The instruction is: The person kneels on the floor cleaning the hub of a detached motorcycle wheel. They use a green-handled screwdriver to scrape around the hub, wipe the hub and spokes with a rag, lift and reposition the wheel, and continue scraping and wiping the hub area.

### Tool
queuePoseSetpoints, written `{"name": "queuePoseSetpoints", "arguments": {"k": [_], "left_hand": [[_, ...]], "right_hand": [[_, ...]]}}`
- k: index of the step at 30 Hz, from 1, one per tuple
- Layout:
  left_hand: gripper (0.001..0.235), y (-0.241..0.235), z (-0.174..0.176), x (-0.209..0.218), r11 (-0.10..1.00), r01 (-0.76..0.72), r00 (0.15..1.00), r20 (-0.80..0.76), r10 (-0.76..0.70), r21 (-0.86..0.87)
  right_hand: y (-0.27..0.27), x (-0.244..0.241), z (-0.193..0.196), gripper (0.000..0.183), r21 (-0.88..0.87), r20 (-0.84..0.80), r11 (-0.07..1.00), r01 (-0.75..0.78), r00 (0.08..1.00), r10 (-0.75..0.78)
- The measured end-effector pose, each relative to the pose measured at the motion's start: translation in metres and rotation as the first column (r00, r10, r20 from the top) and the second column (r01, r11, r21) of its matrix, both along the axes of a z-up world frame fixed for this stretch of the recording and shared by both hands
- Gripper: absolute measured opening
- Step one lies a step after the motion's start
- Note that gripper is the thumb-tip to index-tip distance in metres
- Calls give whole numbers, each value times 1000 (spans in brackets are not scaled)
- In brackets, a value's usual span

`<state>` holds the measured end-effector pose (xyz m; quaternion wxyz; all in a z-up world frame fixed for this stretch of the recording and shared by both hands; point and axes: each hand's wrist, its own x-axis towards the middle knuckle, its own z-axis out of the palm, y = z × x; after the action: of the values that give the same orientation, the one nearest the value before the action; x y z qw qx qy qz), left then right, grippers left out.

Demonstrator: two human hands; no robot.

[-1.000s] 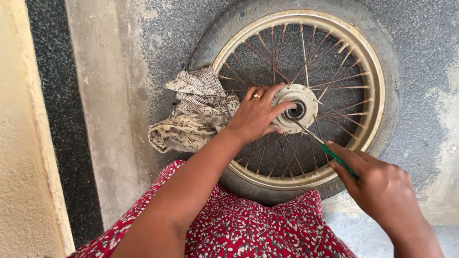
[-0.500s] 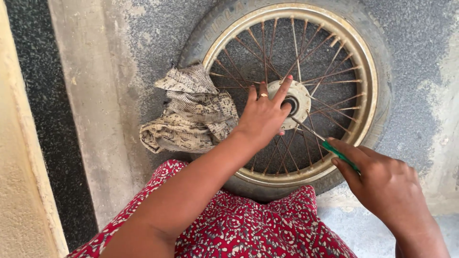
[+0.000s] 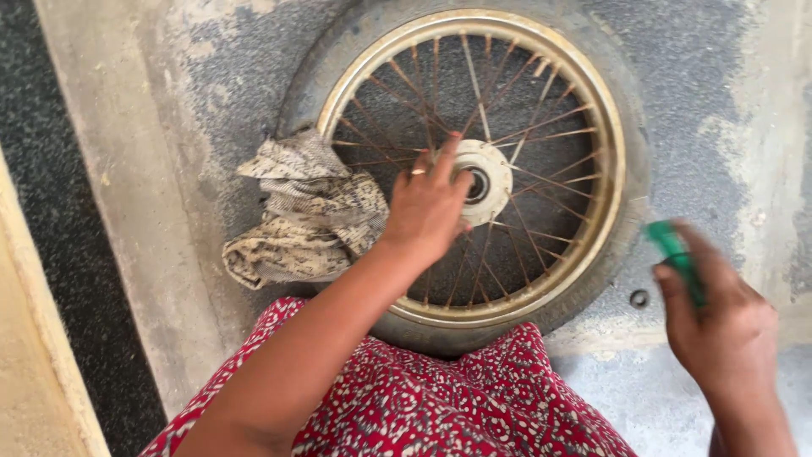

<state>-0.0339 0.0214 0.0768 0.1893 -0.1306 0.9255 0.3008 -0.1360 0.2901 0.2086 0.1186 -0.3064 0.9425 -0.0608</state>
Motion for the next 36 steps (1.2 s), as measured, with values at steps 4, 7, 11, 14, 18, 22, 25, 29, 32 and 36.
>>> {"name": "queuePoseSetpoints", "arguments": {"k": [4,7,11,14,18,22,25,29,32,36], "left_hand": [[68,-2,-5,9,991,-134,985,-112,133,-8],[66,-3,-30,15,983,-170,953,-264,146,-71],[58,-15,-42,16,973,-214,949,-255,185,-88],[32,-22,-36,18,951,-307,891,-362,274,-36],[20,-25,-37,22,950,-311,849,-458,265,-27],[18,-20,-37,25,943,-331,836,-474,276,-36],[17,-16,-50,26,947,-319,850,-455,267,-41],[44,-15,-53,23,959,-230,902,-406,147,-166],[47,-9,-39,21,963,-255,873,-450,190,-89],[33,3,-32,17,947,-304,812,-494,312,100]], "right_hand": [[111,7,-77,40,-250,222,861,443,892,-394],[168,35,-128,31,-199,182,823,531,846,-502],[171,62,-145,30,-139,-21,880,455,887,-461],[189,65,-158,31,-156,-24,797,584,804,-594],[236,62,-193,33,-168,-64,637,753,636,-769],[287,67,-227,37,-50,-149,601,798,589,-794],[321,74,-250,39,74,-176,638,766,640,-748],[280,72,-226,41,153,-215,682,716,697,-684],[233,61,-200,48,154,-241,733,663,744,-623],[211,51,-195,59,114,-168,898,425,899,-405]]}}
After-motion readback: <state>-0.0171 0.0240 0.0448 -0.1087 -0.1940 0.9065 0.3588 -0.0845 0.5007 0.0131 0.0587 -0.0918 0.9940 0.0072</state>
